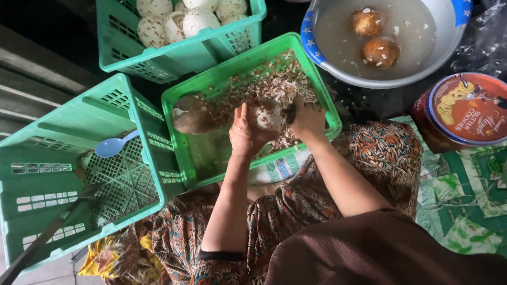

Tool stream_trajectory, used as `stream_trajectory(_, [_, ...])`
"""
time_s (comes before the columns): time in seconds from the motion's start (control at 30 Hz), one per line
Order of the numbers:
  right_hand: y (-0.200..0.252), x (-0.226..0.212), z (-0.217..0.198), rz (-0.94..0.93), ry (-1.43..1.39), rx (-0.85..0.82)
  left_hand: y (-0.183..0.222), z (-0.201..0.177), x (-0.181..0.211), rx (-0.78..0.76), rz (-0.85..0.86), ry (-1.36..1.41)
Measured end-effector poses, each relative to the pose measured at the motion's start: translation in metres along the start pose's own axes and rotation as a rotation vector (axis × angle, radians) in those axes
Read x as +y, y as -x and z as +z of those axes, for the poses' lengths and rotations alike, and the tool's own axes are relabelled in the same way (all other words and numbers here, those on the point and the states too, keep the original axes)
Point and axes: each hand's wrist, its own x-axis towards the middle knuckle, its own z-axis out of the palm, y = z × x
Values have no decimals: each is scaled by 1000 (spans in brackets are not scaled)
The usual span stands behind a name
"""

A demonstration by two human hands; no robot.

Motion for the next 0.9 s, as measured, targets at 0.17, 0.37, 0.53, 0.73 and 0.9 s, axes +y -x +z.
stream_trajectory(0.17, [-4,-1,-3,13,-151,44,0,-1,-6,12,-21,27])
stream_trajectory(0.37, [-14,6,0,67,-245,105,-12,-10,-10,-49,-163,194])
stream_trajectory(0.53, [5,-16,-33,2,-555,165,-18,-5,-14,-107,-158,160])
stream_trajectory(0.73, [15,-33,-44,261,-1395,-57,-20,-1,-2,-60,-115,5])
stream_trajectory(0.9, [-12,-38,17,-48,-1343,291,-18,-1,0,-32,-103,-60])
